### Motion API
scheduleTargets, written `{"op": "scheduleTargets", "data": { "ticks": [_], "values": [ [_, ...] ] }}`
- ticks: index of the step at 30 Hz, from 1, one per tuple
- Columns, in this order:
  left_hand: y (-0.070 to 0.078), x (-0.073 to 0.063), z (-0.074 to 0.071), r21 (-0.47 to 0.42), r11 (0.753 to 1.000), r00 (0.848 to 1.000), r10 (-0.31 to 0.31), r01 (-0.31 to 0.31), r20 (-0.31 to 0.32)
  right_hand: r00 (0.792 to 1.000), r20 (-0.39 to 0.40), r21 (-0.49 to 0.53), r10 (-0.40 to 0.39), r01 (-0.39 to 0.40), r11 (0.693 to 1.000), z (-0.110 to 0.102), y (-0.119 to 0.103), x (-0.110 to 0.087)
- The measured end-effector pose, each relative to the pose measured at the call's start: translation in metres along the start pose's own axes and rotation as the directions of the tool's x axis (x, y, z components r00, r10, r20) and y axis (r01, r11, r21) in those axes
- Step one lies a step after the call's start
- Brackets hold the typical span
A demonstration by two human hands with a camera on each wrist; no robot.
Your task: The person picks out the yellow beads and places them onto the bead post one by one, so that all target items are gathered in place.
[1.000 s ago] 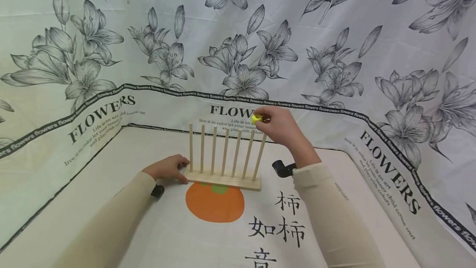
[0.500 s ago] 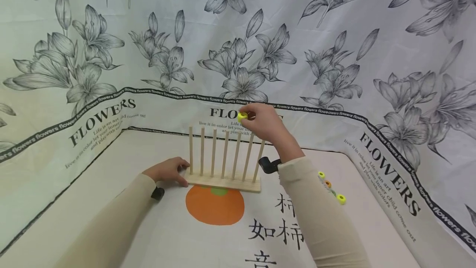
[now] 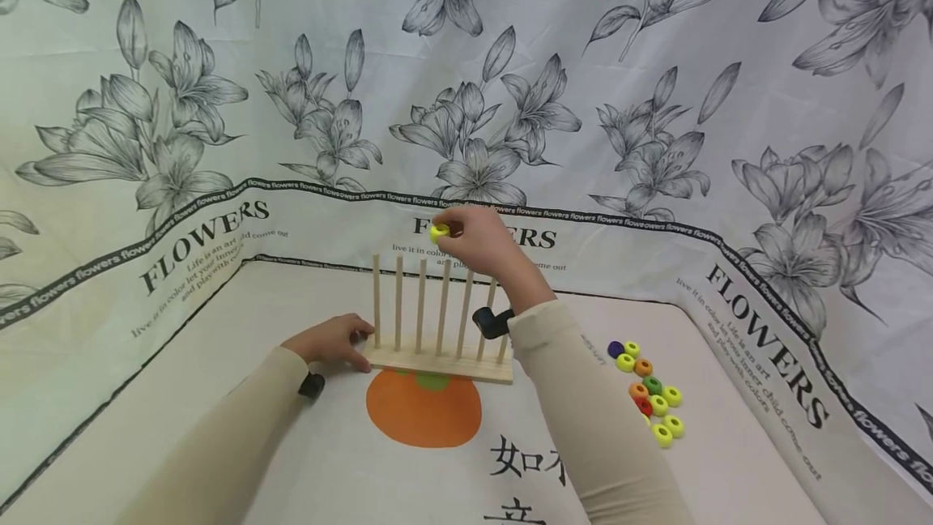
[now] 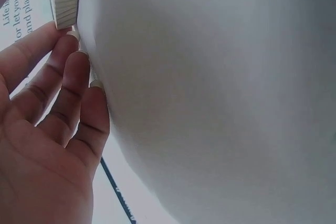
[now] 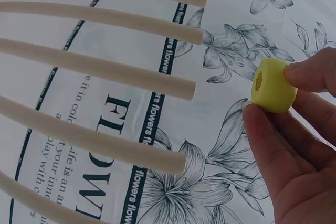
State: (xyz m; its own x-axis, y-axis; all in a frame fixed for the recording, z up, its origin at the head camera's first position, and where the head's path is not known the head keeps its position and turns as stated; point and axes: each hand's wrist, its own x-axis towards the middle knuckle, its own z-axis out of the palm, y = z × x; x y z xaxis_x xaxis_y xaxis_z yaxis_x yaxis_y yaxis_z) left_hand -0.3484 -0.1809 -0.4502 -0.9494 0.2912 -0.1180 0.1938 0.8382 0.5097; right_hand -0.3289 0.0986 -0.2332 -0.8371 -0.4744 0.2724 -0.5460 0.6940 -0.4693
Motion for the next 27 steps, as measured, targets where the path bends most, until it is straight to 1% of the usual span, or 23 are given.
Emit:
{"op": "scheduleTargets", "data": {
  "ticks": [5, 9, 16, 24, 27],
  "values": [
    [0.001, 0.000, -0.001, 0.016, 1.000, 1.000, -0.002, 0.002, -0.017, 1.000, 0.009, 0.035, -0.021, 0.021, 0.999, 0.008, -0.004, 0.007],
    [0.000, 0.000, -0.002, 0.023, 1.000, 1.000, 0.005, -0.005, -0.007, 0.999, 0.017, 0.066, -0.035, 0.034, 0.997, 0.016, -0.008, 0.011],
    [0.001, 0.000, -0.004, 0.018, 1.000, 1.000, -0.006, 0.006, 0.000, 0.998, 0.020, 0.130, -0.057, 0.054, 0.990, 0.025, -0.019, 0.018],
    [0.003, -0.001, -0.003, 0.002, 1.000, 1.000, -0.004, 0.004, 0.006, 0.996, 0.061, 0.165, -0.059, 0.048, 0.985, 0.038, -0.025, 0.025],
    [0.002, 0.000, -0.002, -0.007, 1.000, 1.000, -0.021, 0.021, 0.010, 0.994, 0.074, 0.172, -0.075, 0.062, 0.983, 0.042, -0.027, 0.027]
  ]
}}
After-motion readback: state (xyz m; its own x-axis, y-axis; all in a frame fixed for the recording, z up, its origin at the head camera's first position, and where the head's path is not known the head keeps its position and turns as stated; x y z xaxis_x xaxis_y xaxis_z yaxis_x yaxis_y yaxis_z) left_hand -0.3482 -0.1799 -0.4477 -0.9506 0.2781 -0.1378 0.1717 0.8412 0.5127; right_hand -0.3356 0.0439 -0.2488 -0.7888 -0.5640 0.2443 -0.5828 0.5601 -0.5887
